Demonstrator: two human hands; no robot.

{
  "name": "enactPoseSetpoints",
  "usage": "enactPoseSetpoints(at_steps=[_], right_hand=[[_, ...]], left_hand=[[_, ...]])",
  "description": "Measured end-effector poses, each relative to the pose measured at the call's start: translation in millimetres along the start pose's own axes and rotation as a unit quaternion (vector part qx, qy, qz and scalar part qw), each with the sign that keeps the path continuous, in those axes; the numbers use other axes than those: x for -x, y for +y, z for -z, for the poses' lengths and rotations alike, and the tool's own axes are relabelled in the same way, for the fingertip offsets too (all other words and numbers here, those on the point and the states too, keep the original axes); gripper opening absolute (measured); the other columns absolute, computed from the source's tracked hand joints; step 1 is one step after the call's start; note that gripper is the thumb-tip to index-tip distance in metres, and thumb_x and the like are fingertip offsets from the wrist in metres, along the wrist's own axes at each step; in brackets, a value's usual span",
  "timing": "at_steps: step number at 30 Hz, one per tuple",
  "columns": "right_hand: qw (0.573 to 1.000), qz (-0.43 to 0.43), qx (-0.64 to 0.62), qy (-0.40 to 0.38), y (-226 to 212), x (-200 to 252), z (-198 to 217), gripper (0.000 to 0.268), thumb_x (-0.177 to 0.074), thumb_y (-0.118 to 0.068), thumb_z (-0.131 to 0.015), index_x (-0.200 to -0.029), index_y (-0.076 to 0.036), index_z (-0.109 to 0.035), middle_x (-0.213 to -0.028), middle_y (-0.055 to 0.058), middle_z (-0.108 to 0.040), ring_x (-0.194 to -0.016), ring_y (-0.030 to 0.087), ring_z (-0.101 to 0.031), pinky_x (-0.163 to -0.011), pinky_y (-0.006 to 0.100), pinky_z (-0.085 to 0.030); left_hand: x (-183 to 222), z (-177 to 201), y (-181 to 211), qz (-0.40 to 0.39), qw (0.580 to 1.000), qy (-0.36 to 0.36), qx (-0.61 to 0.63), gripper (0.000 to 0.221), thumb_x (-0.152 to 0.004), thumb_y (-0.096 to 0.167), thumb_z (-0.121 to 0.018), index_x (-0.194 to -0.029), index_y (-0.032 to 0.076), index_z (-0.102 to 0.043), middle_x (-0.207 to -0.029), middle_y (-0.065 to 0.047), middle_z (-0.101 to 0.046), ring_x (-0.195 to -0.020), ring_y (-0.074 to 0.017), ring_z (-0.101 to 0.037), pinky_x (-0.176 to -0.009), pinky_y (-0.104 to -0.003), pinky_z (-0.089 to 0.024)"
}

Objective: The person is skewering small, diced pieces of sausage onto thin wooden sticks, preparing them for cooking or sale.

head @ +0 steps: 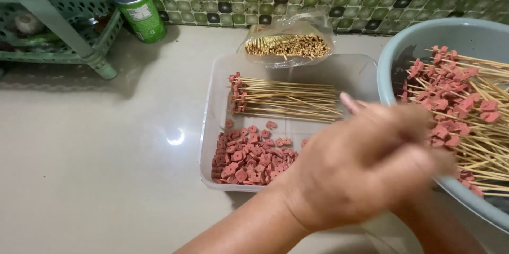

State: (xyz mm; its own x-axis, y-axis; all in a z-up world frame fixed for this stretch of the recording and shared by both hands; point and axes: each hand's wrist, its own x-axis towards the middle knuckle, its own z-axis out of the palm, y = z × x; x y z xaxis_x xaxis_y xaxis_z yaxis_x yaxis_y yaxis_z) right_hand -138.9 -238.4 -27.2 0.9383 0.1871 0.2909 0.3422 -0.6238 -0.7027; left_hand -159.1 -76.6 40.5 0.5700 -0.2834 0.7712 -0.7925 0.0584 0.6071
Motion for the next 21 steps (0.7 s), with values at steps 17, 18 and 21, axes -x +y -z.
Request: enactPoseSetpoints(at_steps=[17,18,21], right_hand=[[0.998,-0.017,0.011,0.051,-34,-1,2,0.027,-0.09,-0.008,-0.065,-0.114,-0.004,-0.075,-0.089,0.001,-0.082,-0.053,0.011,-0.06,-0.045,0.024,-0.043],[0.999,-0.017,0.011,0.05,-35,-1,2,0.027,-0.09,-0.008,-0.065,-0.114,-0.004,-0.075,-0.089,0.001,-0.082,-0.053,0.011,-0.06,-0.045,0.024,-0.043],[0.999,-0.018,0.015,0.041,-35,-1,2,0.027,-0.089,-0.007,-0.065,-0.114,-0.006,-0.076,-0.082,-0.001,-0.077,-0.05,0.01,-0.049,-0.045,0.025,-0.038]], left_hand=[[26,73,-69,0.481,0.854,0.026,-0.196,0.029,-0.097,0.022,-0.051,-0.117,0.01,-0.069,-0.09,-0.004,-0.076,-0.081,-0.0173,-0.072,-0.072,-0.033,-0.059],[29,72,-67,0.482,0.854,0.027,-0.196,0.029,-0.097,0.022,-0.051,-0.117,0.01,-0.069,-0.09,-0.004,-0.076,-0.081,-0.0173,-0.072,-0.072,-0.033,-0.059],[38,68,-64,0.429,0.867,-0.102,-0.234,0.034,-0.082,0.017,-0.073,-0.115,0.009,-0.074,-0.116,-0.009,-0.075,-0.099,-0.0232,-0.075,-0.083,-0.035,-0.061]])
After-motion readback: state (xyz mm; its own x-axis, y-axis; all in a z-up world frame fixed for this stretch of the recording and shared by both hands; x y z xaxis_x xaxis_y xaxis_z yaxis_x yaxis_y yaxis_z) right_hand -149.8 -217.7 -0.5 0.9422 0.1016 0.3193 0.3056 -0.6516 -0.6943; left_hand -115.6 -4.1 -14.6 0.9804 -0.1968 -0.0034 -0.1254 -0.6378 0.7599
